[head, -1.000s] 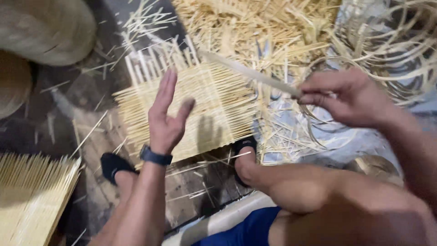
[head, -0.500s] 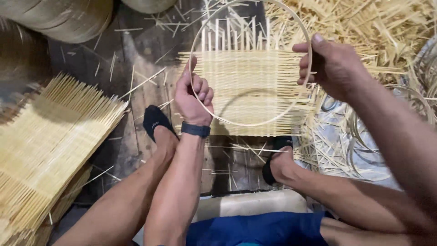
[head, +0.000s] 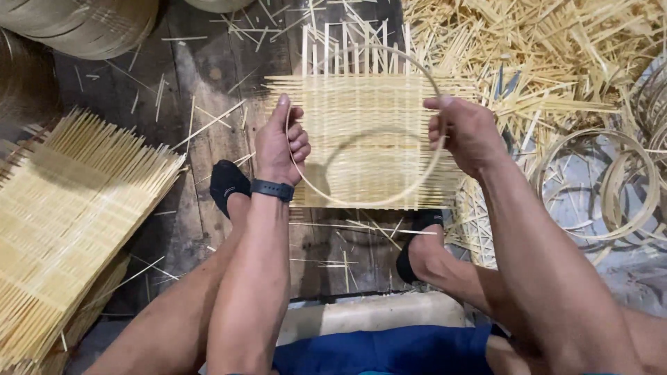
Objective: The person places a woven bamboo mat on a wooden block, positions a circular bamboo frame on top, and folds the mat over the frame. They then use scissors to trim the excess bamboo strips around the edge of the frame, creating a circular tray. This process is repeated multiple times.
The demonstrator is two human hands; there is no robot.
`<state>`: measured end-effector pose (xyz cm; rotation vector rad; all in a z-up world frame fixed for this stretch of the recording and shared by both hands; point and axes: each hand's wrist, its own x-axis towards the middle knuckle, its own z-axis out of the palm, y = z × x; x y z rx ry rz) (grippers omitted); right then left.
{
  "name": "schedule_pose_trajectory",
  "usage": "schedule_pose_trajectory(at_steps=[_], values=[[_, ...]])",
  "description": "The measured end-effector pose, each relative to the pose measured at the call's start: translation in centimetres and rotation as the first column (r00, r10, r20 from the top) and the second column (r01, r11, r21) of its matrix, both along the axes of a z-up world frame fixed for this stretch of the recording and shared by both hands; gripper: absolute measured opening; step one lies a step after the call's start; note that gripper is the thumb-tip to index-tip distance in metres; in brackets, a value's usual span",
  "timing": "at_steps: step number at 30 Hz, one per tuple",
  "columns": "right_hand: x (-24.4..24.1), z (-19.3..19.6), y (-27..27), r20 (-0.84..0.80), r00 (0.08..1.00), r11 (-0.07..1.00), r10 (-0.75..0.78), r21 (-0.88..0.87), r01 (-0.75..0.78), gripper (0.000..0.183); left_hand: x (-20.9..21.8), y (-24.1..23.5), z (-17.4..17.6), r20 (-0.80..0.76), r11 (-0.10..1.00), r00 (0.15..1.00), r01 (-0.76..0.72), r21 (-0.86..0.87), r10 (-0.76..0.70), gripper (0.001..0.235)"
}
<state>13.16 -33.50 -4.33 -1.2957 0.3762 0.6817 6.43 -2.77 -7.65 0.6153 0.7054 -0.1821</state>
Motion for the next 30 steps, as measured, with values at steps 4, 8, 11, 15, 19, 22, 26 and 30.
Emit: schedule_pose_trajectory(at_steps=[4,8,11,15,19,22,26,30], values=[[-0.6,-4.4,0.0,0.217,0.973,0.875,0.078,-0.483,0.037,0.025,-0.3,-0.4,-4.2,-0.048,0.917,0.99,-0.104,0.386,0.132,0.026],[-2.4,-9.7,-0.1,0.4,0.871,0.555,0.287,-0.81,0.189,0.02,-1.9,0.5,-12.6,0.203,0.353,0.972,-0.151,0.923,-0.116,0.019],[-2.9,-11.1,-0.3,0.482,0.797,0.519,0.364,-0.816,0.256,0.019,-2.5,0.5,-11.3,-0.129,-0.11,0.972,0.109,0.988,-0.196,0.018],[-3.1,-11.3,-0.5,0.525,0.766,0.55,0.371,-0.789,0.274,0.018,-2.0,0.3,-10.3,-0.111,-0.046,0.978,0.104,0.994,-0.178,0.02],[-2.8,-12.3,-0.8,0.519,0.771,0.54,0.368,-0.795,0.277,0.02,-1.4,0.5,-10.5,-0.333,0.025,0.936,0.337,0.941,-0.113,0.021],[-2.9,-12.6,-0.5,0.489,0.813,0.542,0.318,-0.797,0.267,0.02,-1.3,1.1,-10.5,-0.353,0.039,0.931,0.358,0.933,-0.095,0.021],[-2.8,-12.8,-0.5,0.464,0.847,0.568,0.26,-0.783,0.254,0.022,-1.3,2.5,-12.6,-0.379,0.011,0.914,0.384,0.923,-0.144,0.022],[-2.8,-12.8,-0.9,0.482,0.841,0.574,0.245,-0.771,0.275,0.022,-0.5,2.3,-12.1,-0.414,0.064,0.901,0.424,0.903,-0.13,0.021]])
